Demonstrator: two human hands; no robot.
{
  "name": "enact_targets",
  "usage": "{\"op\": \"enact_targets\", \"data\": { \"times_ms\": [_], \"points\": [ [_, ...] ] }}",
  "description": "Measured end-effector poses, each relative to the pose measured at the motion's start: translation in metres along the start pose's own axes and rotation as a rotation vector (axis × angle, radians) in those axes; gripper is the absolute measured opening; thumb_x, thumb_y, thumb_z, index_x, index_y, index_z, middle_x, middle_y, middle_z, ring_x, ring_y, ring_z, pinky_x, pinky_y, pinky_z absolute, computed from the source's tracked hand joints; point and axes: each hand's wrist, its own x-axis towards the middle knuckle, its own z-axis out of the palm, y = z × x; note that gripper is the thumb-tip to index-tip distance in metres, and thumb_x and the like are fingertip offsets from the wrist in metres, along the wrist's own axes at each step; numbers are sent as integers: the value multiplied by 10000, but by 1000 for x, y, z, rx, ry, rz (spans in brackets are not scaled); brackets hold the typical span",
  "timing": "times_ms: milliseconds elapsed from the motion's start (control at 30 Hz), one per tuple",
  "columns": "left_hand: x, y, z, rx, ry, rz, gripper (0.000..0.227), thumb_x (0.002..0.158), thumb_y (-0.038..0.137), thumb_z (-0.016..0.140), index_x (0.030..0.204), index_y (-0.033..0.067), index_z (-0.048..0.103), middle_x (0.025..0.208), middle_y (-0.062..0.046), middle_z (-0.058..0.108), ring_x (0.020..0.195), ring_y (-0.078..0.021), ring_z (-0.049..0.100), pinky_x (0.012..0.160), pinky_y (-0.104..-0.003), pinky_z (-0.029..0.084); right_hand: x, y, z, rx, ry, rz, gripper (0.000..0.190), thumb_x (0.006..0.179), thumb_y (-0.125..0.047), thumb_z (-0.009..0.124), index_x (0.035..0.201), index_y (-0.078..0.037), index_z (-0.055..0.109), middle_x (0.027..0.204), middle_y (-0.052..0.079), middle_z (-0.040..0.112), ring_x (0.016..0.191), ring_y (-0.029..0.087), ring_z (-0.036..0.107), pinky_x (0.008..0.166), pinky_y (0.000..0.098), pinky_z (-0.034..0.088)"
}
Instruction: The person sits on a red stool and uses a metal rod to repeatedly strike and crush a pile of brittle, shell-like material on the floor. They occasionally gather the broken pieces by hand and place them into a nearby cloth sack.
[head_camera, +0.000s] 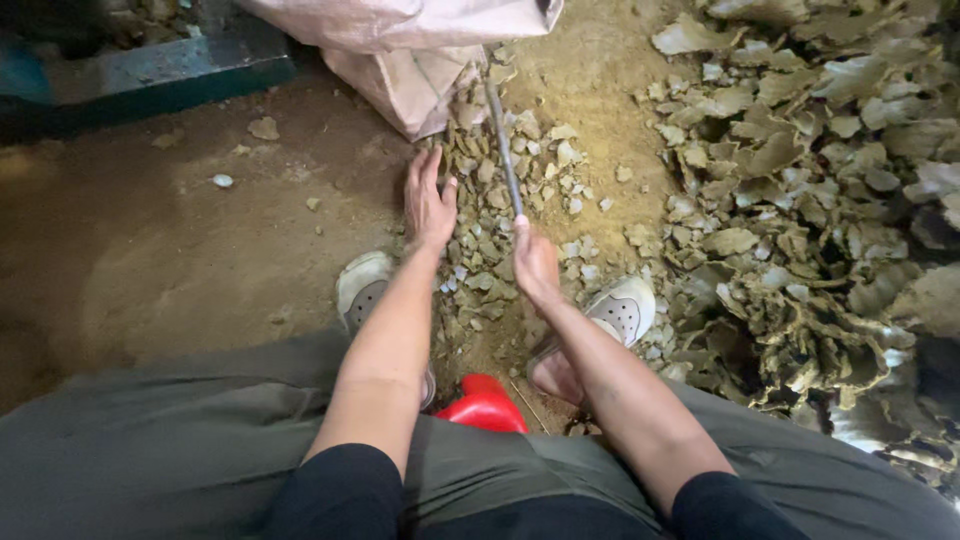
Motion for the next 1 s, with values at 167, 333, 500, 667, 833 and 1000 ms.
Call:
{"op": "enact_targets", "data": {
  "times_ms": [167, 333, 500, 667, 833, 1000],
  "points": [
    [15, 9, -9, 186, -146, 54, 574, 854, 126, 795, 1382, 148, 570, 1357, -149, 576, 1219, -394, 542, 1059, -492, 442, 7, -7, -9, -57, -45, -29, 717, 1010, -617, 351, 884, -9, 711, 819, 287, 691, 763, 445, 637, 771, 583, 484],
    [4, 5, -5, 163, -106, -66, 415, 862, 30, 771, 1224, 133, 595, 1123, -176, 664, 1082, -387, 630, 945, -496, 498, 12, 19, -8, 34, 198, -11, 760, 1054, -609, 333, 897, 38, 698, 828, 322, 683, 786, 486, 655, 745, 593, 490],
    [0, 23, 8, -89, -11, -221, 335, 870, 68, 754, 1175, 118, 625, 1037, -122, 728, 917, -318, 721, 773, -429, 559, 24, 46, -28, 39, 103, 205, 812, 1032, -647, 381, 841, 90, 662, 785, 315, 664, 747, 463, 668, 723, 575, 507],
    [2, 54, 2, -102, -137, -116, 411, 841, 55, 778, 1230, 50, 644, 1150, -193, 664, 843, -317, 727, 865, -427, 555, 30, 73, -17, 115, 324, 12, 798, 1034, -631, 337, 873, 72, 677, 752, 331, 652, 716, 476, 639, 704, 564, 474],
    [47, 106, -79, 378, -549, 430, 363, 820, 135, 786, 1166, 68, 697, 1198, -182, 678, 1049, -370, 680, 909, -472, 537, 43, 90, -6, 52, 263, 206, 842, 1032, -685, 434, 861, 106, 666, 818, 330, 661, 789, 446, 666, 715, 548, 499],
    [114, 192, -203, 1250, -901, 694, 187, 945, 153, 652, 1068, 62, 760, 1161, -149, 745, 1040, -353, 731, 823, -448, 614, 21, 97, 8, 97, 240, 73, 797, 1050, -619, 354, 834, 76, 679, 797, 339, 668, 820, 524, 656, 721, 589, 484]
  ]
}}
